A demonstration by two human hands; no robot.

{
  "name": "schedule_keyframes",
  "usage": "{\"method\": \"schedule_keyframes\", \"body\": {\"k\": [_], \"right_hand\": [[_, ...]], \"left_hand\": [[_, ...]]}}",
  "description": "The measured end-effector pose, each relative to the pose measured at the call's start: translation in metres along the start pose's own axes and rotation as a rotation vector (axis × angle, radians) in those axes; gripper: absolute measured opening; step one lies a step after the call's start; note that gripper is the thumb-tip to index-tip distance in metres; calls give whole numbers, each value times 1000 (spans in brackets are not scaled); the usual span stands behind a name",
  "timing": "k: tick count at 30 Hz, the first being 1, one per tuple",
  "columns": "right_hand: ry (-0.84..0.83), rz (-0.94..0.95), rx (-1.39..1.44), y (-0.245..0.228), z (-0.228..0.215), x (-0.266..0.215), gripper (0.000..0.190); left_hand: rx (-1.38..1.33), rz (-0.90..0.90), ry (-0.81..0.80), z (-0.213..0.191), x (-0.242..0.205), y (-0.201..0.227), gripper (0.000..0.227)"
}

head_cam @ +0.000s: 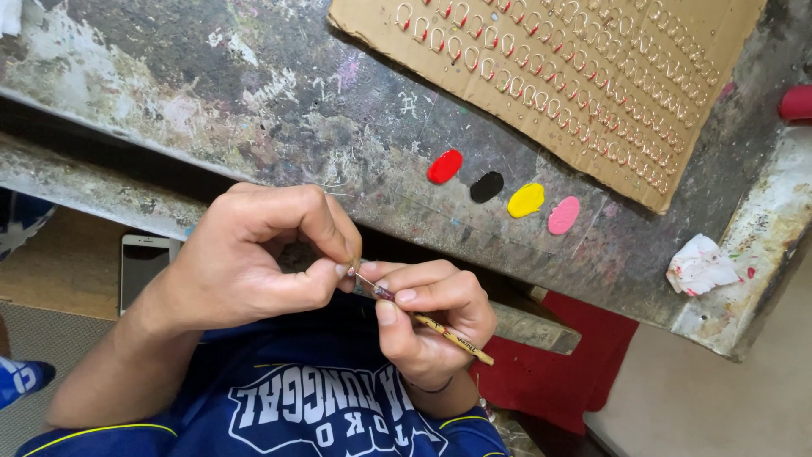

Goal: Painting small jewelry components with a fine brush on a workbench.

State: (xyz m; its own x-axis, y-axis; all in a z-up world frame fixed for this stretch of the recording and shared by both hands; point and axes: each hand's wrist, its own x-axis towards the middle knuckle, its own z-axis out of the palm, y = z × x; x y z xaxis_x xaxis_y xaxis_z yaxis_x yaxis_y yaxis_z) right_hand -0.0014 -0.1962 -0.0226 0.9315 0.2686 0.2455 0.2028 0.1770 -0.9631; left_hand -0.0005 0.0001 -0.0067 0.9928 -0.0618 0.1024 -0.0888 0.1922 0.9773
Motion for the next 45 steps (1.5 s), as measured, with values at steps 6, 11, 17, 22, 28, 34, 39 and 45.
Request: {"method": "schedule_keyframes", "body": {"k": [6, 11, 17, 22, 28, 34, 39, 45], "right_hand": [[-6, -11, -3, 1, -1, 0, 18], [-2, -22, -12, 2, 0, 1, 18], [19, 8, 64, -4, -1, -2, 18], [355, -214, -321, -16, -68, 3, 19], [584, -342, -1079, -42, -185, 29, 19], [396, -165, -1356, -61, -180, 34, 11], [289, -35, -1523, -70, -179, 30, 7], [325, -288, -1428, -58, -180, 20, 8]], "left_hand": [[3, 9, -4, 0, 0, 0, 16], [25, 12, 0, 0, 0, 0, 15], [11, 36, 2, 1, 3, 4, 16], [-32, -28, 22, 2, -2, 2, 9], [95, -49, 140, 14, 0, 7, 8], [200, 123, 183, 17, 1, 7, 7], [209, 200, 221, 18, 2, 7, 11], [205, 148, 233, 19, 1, 7, 11]]}}
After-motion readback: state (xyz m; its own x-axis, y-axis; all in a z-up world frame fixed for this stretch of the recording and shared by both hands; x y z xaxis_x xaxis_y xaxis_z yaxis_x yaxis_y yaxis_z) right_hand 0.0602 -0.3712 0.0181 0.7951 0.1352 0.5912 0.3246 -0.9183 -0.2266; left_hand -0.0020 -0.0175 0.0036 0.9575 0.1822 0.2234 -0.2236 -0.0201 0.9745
